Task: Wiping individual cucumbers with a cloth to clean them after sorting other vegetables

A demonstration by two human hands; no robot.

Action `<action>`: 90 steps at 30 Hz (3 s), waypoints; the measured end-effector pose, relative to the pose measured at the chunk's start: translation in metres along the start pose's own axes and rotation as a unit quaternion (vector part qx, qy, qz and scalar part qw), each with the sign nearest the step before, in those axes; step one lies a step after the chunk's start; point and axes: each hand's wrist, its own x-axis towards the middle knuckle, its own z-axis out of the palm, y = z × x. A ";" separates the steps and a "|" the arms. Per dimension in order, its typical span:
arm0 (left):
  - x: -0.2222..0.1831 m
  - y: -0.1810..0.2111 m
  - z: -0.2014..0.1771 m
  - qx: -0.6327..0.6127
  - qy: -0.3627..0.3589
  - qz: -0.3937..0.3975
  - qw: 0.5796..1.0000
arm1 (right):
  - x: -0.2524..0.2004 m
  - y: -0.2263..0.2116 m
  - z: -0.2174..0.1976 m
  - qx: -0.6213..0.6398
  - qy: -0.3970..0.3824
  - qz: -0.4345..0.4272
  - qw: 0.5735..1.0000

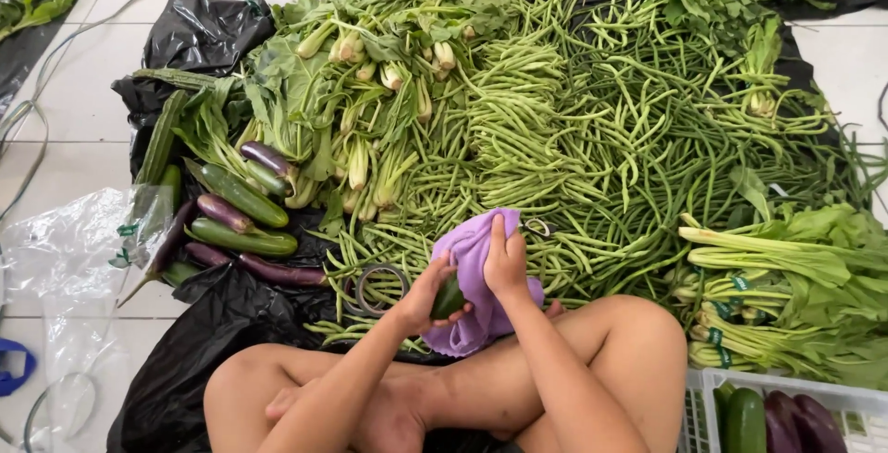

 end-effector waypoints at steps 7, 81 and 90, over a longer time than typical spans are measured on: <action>-0.009 0.003 -0.001 -0.023 0.030 0.046 0.998 | -0.010 -0.039 0.015 -0.023 -0.167 0.112 0.979; -0.002 0.010 -0.002 0.386 0.211 0.240 0.865 | 0.017 -0.009 0.001 0.156 -0.005 0.077 0.985; -0.022 0.048 0.000 -0.015 0.286 0.311 0.906 | -0.015 -0.003 0.041 0.034 -0.100 -0.216 0.971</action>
